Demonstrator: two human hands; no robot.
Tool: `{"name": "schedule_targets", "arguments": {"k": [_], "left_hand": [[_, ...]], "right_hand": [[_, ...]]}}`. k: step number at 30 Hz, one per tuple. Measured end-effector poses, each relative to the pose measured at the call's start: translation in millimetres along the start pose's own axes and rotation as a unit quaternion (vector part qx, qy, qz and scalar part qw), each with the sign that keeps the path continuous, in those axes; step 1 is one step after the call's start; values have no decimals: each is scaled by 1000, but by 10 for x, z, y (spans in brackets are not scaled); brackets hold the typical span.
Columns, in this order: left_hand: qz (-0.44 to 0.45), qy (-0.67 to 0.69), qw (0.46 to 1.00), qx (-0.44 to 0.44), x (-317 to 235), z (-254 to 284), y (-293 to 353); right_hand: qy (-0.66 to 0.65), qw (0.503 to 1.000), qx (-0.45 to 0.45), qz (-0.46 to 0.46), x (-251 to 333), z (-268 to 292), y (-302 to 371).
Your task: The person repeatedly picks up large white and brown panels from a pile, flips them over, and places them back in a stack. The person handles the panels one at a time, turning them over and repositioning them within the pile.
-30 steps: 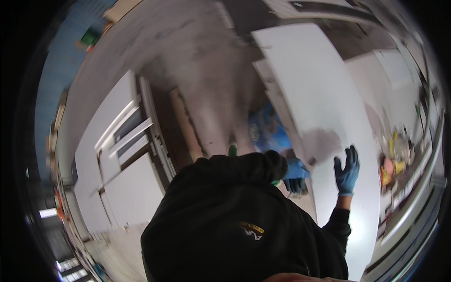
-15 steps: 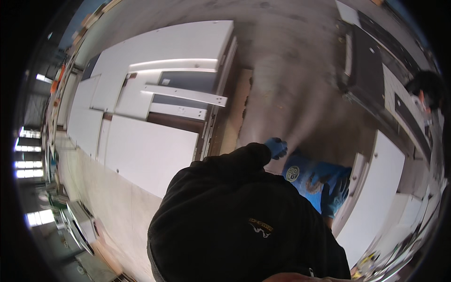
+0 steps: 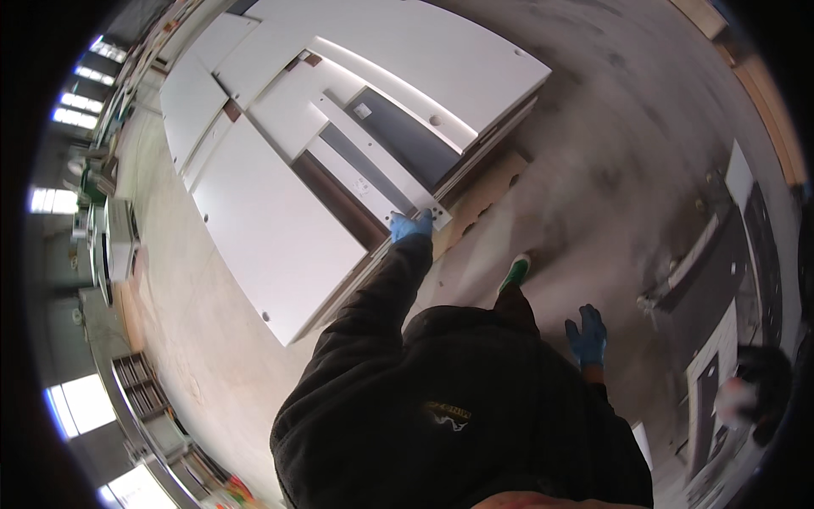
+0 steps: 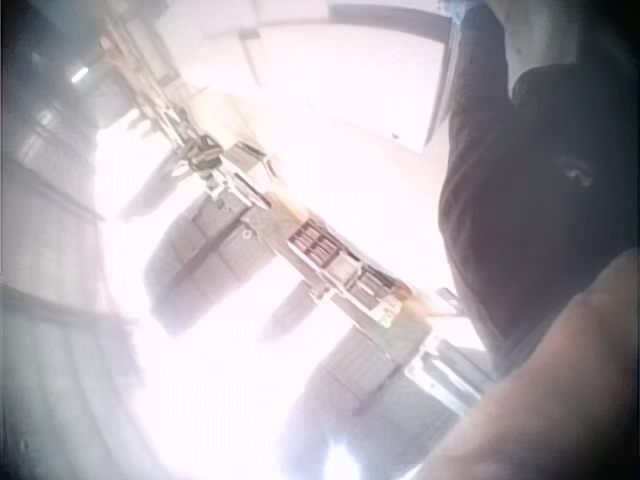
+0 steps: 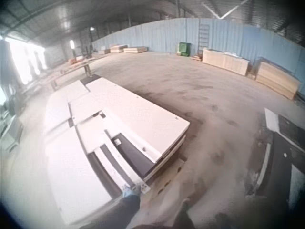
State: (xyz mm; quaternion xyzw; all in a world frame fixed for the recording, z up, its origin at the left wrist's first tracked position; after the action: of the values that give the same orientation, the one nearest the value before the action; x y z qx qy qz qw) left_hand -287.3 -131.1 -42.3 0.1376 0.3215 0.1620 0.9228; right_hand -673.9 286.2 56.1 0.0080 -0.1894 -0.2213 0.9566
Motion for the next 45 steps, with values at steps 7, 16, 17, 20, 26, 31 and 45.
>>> {"name": "schedule_targets", "arguments": {"k": [7, 16, 17, 20, 26, 31, 45], "left_hand": [[151, -44, 988, 14, -572, -238, -39], [257, 95, 959, -67, -363, -604, -372], [260, 87, 958, -88, -347, -625, -391], [251, 75, 953, -154, -379, -650, -401], [225, 315, 898, -211, -881, -805, -180], [193, 399, 868, -223, -1922, -930, -184], [316, 115, 920, -202, -3919, -1595, -1254]], "right_hand": [[-35, 993, 106, 39, -926, 419, -1651], [15, 963, 174, 207, -455, 432, -4044], [20, 960, 188, 207, -365, 391, -4258], [-25, 941, 233, 246, -85, 416, -4763], [2, 936, 249, 247, -76, 355, -5509], [-43, 919, 281, 273, -12, 364, -6218], [-82, 872, 427, 223, -260, -109, -9213]]}}
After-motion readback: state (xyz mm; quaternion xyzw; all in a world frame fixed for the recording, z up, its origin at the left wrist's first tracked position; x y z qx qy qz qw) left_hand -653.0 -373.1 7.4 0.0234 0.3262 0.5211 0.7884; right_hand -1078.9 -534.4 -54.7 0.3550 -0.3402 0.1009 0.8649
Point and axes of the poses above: each hand's wrist, its own y-axis away from the middle knuckle, its own z-axis out of the back of the hand, x = y × z, the point moved 10 cm from there along -y, towards the middle knuckle, and after that the axes turned 5 degrees about x, right-handed, at the moved point
